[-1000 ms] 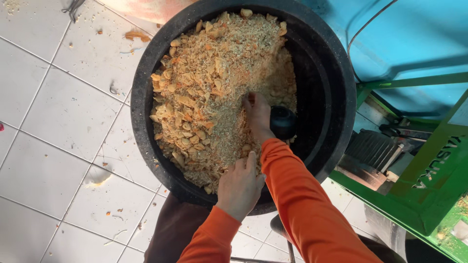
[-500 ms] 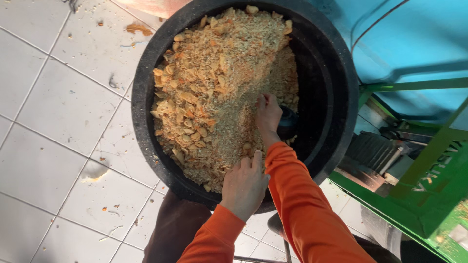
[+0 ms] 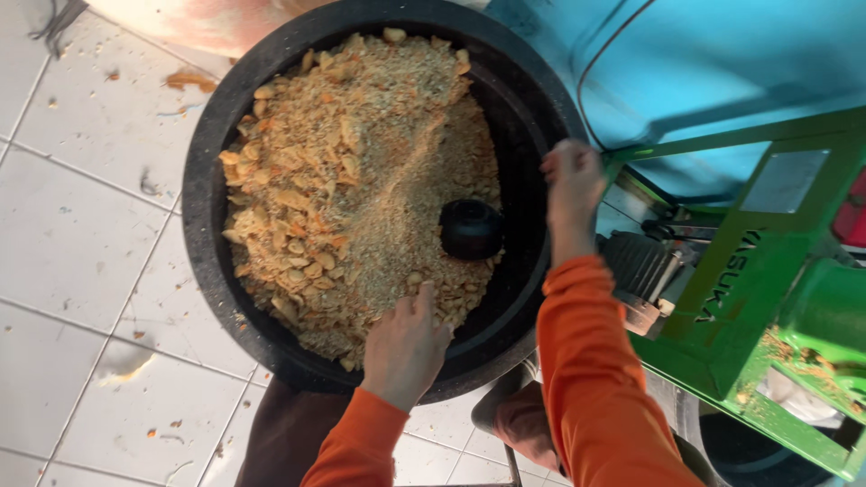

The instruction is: The person sits on the floor beside a green grain mill and uses a flat scoop to move cracked grain from the machine's discharge tray into a large black basin. They occasionally scoop milled flour from a basin into a plastic bag and resume clearing the tray as ground material accumulates.

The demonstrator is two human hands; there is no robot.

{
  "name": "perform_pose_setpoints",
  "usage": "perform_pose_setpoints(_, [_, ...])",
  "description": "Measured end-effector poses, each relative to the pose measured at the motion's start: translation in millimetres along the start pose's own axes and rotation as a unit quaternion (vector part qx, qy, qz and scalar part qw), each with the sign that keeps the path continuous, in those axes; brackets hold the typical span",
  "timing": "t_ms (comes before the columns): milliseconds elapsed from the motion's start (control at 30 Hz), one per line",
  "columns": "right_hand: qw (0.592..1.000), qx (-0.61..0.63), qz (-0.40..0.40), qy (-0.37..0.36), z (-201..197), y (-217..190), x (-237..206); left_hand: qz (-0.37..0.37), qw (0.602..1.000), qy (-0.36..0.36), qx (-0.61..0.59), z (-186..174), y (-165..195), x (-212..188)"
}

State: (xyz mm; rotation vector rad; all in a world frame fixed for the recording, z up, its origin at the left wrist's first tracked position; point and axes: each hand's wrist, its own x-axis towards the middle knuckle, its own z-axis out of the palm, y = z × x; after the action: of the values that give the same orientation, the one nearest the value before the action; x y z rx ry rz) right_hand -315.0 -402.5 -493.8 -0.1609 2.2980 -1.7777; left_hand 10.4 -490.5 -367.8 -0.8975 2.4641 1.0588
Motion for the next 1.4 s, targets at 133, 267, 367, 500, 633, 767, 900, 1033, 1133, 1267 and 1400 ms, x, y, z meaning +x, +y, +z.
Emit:
perform_pose_setpoints(133, [0.983, -0.099, -0.126, 0.095, -33, -9, 47, -0.005, 1.0, -0.018, 0.008, 2, 2, 2])
perform_pose_setpoints(267, [0.902, -0.364, -0.234, 0.0, -30, 12, 14, 0.001, 1.0, -0.011, 0.013, 6, 2, 7])
perform_pose_setpoints(367, [0.745, -0.497, -0.203, -0.397, -12, 44, -42, 0.006, 1.0, 0.005, 0.007, 9, -1, 7])
perform_pose_setpoints(500, [0.614, -0.619, -0.24, -0.427, 9, 88, -91, 0.025, 0.999, 0.026, 0.014, 14, -2, 8])
perform_pose_setpoints(633, [0.601, -0.58, -0.402, -0.375, 7, 110, -90, 0.006, 1.0, 0.005, 0.001, 13, -1, 8])
perform_pose_setpoints(767, [0.673, -0.561, -0.325, -0.357, 19, 112, -82, -0.007, 1.0, -0.006, -0.004, 9, 0, 8])
perform_pose_setpoints(900, [0.629, -0.624, -0.278, -0.372, 28, 97, -95, 0.006, 1.0, -0.02, 0.003, 5, 3, 11])
perform_pose_setpoints(1033, [0.623, -0.639, -0.137, -0.431, 25, 52, -82, -0.002, 1.0, -0.014, -0.018, 2, 3, 12])
perform_pose_setpoints(1133, [0.656, -0.656, -0.116, -0.355, 45, 29, -39, -0.002, 1.0, -0.019, -0.013, 1, -1, 13])
perform_pose_setpoints(1267, [0.721, -0.612, -0.258, -0.199, 91, 46, -6, -0.003, 1.0, -0.026, -0.017, 7, -2, 15])
perform_pose_setpoints(1400, [0.705, -0.627, -0.202, -0.262, 107, 82, -31, 0.003, 1.0, -0.012, -0.021, 11, 1, 19])
